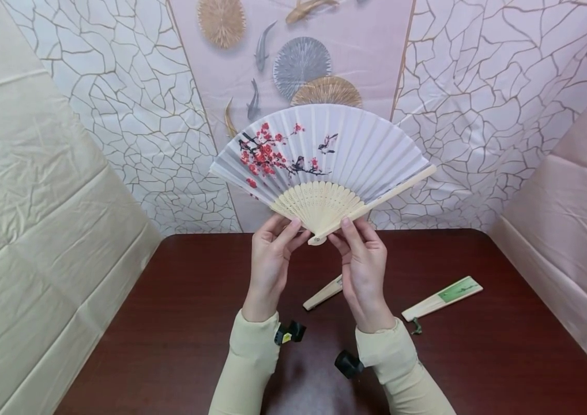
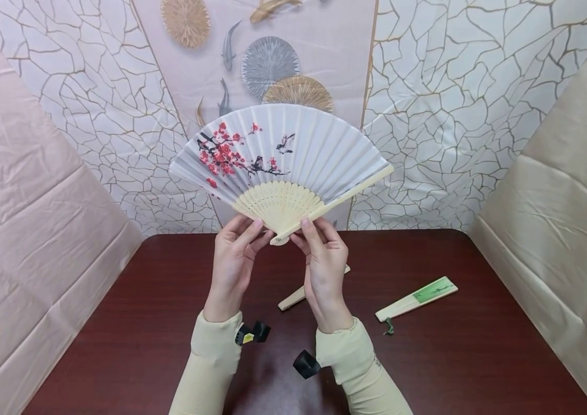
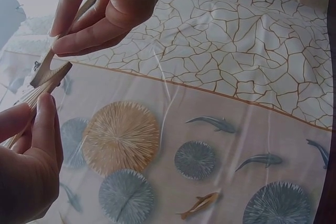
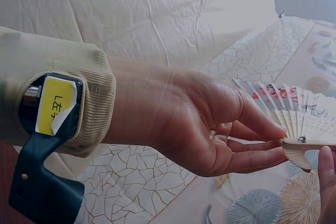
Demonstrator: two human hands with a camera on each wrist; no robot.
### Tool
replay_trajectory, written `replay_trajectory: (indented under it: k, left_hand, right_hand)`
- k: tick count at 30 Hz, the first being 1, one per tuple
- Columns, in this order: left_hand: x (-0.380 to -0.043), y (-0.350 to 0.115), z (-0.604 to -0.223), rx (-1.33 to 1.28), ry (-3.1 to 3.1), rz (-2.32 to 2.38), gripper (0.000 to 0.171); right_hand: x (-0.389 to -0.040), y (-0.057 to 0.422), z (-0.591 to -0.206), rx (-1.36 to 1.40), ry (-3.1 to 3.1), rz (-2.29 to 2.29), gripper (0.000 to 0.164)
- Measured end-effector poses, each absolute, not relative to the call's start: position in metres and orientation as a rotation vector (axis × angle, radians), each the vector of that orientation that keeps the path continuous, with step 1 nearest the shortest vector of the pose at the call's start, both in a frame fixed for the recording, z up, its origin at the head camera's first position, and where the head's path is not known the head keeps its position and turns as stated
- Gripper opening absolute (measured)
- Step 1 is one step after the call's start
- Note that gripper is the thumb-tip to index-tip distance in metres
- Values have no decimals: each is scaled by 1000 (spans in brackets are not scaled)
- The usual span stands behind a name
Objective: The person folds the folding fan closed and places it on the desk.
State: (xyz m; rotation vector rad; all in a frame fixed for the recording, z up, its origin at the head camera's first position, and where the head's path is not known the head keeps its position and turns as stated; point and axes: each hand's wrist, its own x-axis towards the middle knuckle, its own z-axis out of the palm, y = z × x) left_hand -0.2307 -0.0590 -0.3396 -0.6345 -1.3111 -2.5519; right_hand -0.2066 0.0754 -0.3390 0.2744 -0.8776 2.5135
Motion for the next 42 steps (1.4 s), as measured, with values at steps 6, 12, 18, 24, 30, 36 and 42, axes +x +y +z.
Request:
replay_trajectory:
  k: [6, 12, 18, 24, 30, 36, 42]
  left_hand:
    - [-231, -59, -341, -642, -1324, -2541, 24]
    - [-233, -59, -341, -643, -1341, -2545, 26]
    - [-232, -60, -340, -641, -1356, -2548, 29]
    - [-232, -62, -340, -655, -1436, -2528, 32]
    - [-233, -63, -341, -669, -1495, -2515, 33]
    - [-234, -62, -341, -662, -1506, -2516, 32]
    - [-234, -61, -342, -652, -1491, -2533, 33]
  right_hand:
    - [-206, 76, -341, 281, -863, 2523, 7]
    - [-207, 77, -342, 271, -859, 2528, 5]
    - [-207, 77, -341, 273, -884, 2523, 7]
    - [-207, 77, -343, 248, -931, 2510, 4]
    - [-207, 77, -345, 237, -949, 2510, 8]
    - [-207, 78, -345, 223, -949, 2512, 10]
    - [-207, 78, -346, 214, -965, 2512, 11]
